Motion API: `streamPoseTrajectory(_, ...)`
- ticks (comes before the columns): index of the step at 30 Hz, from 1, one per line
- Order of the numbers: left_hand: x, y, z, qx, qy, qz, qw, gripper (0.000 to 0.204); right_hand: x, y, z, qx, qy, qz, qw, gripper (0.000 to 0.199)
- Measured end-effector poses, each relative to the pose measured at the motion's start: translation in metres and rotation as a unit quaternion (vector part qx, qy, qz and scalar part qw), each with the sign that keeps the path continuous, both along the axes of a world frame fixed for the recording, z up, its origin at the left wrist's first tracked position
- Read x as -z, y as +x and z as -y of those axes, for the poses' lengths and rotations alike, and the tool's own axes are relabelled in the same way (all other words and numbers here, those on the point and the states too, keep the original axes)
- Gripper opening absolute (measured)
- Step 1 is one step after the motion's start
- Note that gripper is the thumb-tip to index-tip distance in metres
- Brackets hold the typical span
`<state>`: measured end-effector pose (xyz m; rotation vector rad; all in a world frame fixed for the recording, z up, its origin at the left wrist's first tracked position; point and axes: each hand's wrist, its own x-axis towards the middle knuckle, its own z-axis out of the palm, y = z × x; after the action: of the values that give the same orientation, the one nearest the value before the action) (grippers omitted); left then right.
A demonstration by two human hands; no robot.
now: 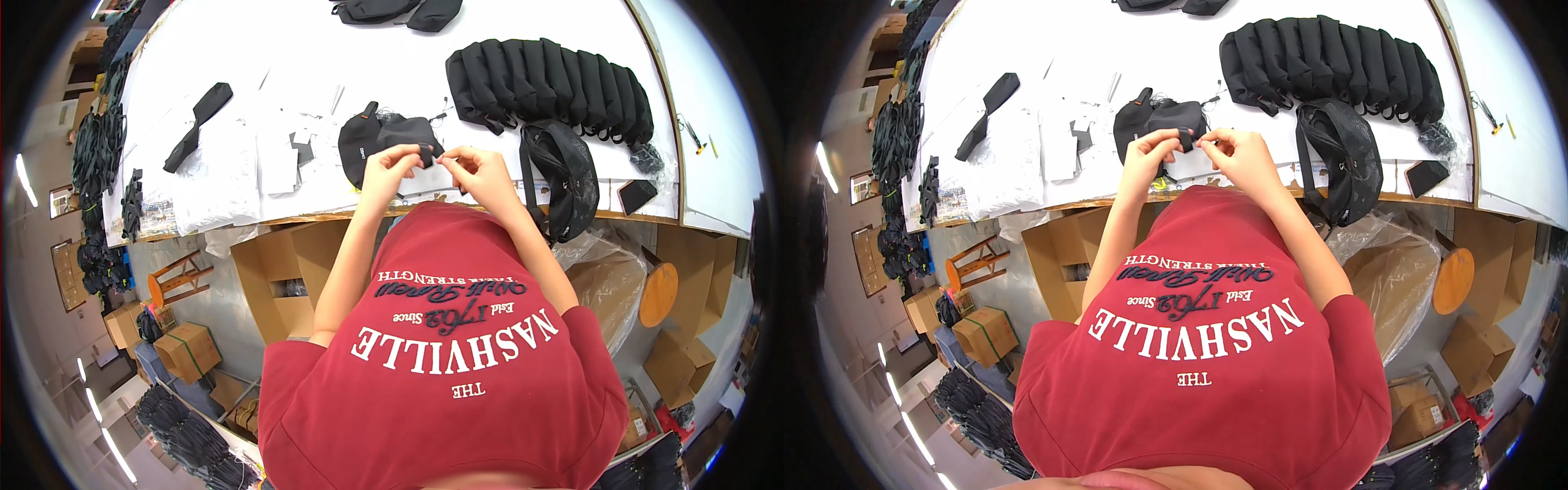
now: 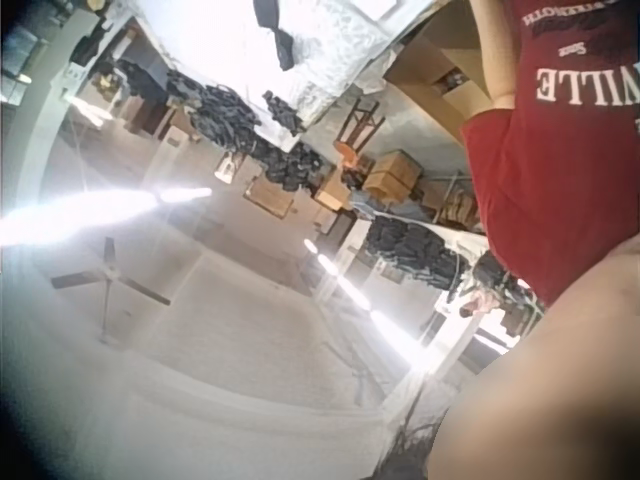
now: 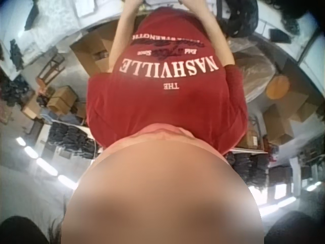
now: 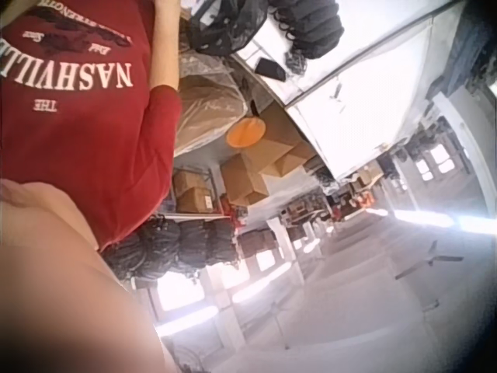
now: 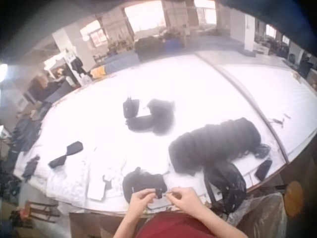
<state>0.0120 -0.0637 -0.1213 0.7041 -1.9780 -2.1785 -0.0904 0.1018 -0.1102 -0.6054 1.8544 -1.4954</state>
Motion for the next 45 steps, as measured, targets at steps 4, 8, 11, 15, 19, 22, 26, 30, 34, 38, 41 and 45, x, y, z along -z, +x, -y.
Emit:
streamPoseTrajectory(4, -0.01, 0.002, -0.014, 0.0, 0.036, 0.043, 0.998, 0.019, 0.0, 0.0, 0.003, -0.031, 0.036, -0.099, 0.994, 0.017)
streamPoseTrajectory(8, -0.003, 0.004, -0.018, -0.038, 0.033, 0.064, 0.997, 0.017, 0.001, 0.0, 0.0, -0.068, 0.066, -0.094, 0.991, 0.018)
streamPoseTrajectory(11, -0.006, 0.007, -0.023, -0.038, -0.079, 0.032, 0.996, 0.015, 0.003, 0.003, -0.001, -0.054, 0.057, -0.113, 0.99, 0.018)
streamPoseTrajectory(15, -0.021, 0.004, -0.033, -0.068, -0.266, -0.042, 0.961, 0.006, 0.002, 0.002, -0.002, -0.068, 0.058, -0.103, 0.991, 0.019)
streamPoseTrajectory(19, -0.03, 0.006, -0.032, -0.15, -0.194, -0.1, 0.964, 0.005, -0.022, -0.009, -0.014, -0.019, -0.132, 0.165, 0.977, 0.02)
streamPoseTrajectory(22, -0.05, 0.006, -0.032, -0.113, -0.04, -0.108, 0.987, 0.008, -0.032, -0.016, -0.023, -0.002, -0.187, 0.128, 0.974, 0.008)
streamPoseTrajectory(26, -0.058, 0.007, -0.039, -0.061, 0.051, -0.098, 0.992, 0.008, -0.048, -0.013, -0.024, -0.011, -0.193, 0.121, 0.974, 0.009)
streamPoseTrajectory(30, -0.067, 0.001, -0.047, -0.054, 0.044, -0.088, 0.994, 0.008, -0.04, -0.004, -0.018, -0.014, -0.246, 0.17, 0.954, 0.011)
streamPoseTrajectory(34, -0.071, 0.001, -0.048, -0.064, 0.003, -0.064, 0.996, 0.007, -0.035, 0.002, -0.012, 0.005, -0.23, 0.148, 0.962, 0.011)
streamPoseTrajectory(38, -0.07, 0.003, -0.05, -0.066, -0.028, -0.068, 0.995, 0.007, -0.036, 0.003, -0.01, 0.013, -0.208, 0.163, 0.964, 0.011)
streamPoseTrajectory(41, -0.07, 0.004, -0.051, -0.067, -0.085, -0.059, 0.992, 0.007, -0.035, 0.004, -0.008, 0.029, -0.208, 0.176, 0.962, 0.012)
streamPoseTrajectory(45, -0.072, 0.003, -0.054, -0.082, -0.164, -0.075, 0.98, 0.006, -0.032, 0.003, -0.007, 0.042, -0.197, 0.175, 0.964, 0.013)
